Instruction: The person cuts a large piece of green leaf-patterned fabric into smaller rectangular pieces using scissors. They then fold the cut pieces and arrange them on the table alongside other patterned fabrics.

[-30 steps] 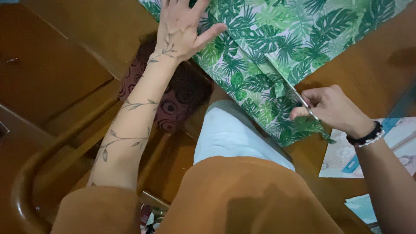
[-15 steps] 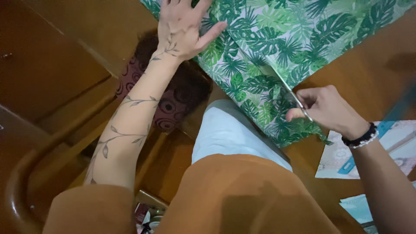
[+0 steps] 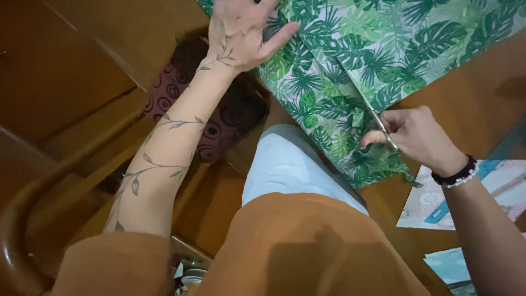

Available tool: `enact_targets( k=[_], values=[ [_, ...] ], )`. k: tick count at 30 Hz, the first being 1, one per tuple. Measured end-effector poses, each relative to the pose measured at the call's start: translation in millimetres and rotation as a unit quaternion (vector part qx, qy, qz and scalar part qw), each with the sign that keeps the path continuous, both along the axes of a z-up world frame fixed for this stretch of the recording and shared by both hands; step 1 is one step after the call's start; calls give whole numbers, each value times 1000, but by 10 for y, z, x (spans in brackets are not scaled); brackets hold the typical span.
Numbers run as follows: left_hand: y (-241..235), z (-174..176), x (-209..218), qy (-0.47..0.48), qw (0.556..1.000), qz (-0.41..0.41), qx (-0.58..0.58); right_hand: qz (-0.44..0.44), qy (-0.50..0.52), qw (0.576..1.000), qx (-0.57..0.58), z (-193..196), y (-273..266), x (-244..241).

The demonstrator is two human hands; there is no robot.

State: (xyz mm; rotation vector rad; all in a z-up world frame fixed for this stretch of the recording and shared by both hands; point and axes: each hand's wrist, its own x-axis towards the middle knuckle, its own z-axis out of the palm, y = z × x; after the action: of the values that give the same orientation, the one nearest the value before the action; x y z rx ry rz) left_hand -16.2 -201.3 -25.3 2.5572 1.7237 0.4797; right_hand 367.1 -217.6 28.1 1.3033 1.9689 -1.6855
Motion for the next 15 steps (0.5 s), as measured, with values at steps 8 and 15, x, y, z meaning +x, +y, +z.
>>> enact_targets(
  k=[8,15],
  values=[
    [31,87,24,-18,1000,9,9,8,-51,998,-33,64,90,-105],
    [26,17,-15,-32,999,1,19,-5,-42,998,-56,135,227,-340]
  ],
)
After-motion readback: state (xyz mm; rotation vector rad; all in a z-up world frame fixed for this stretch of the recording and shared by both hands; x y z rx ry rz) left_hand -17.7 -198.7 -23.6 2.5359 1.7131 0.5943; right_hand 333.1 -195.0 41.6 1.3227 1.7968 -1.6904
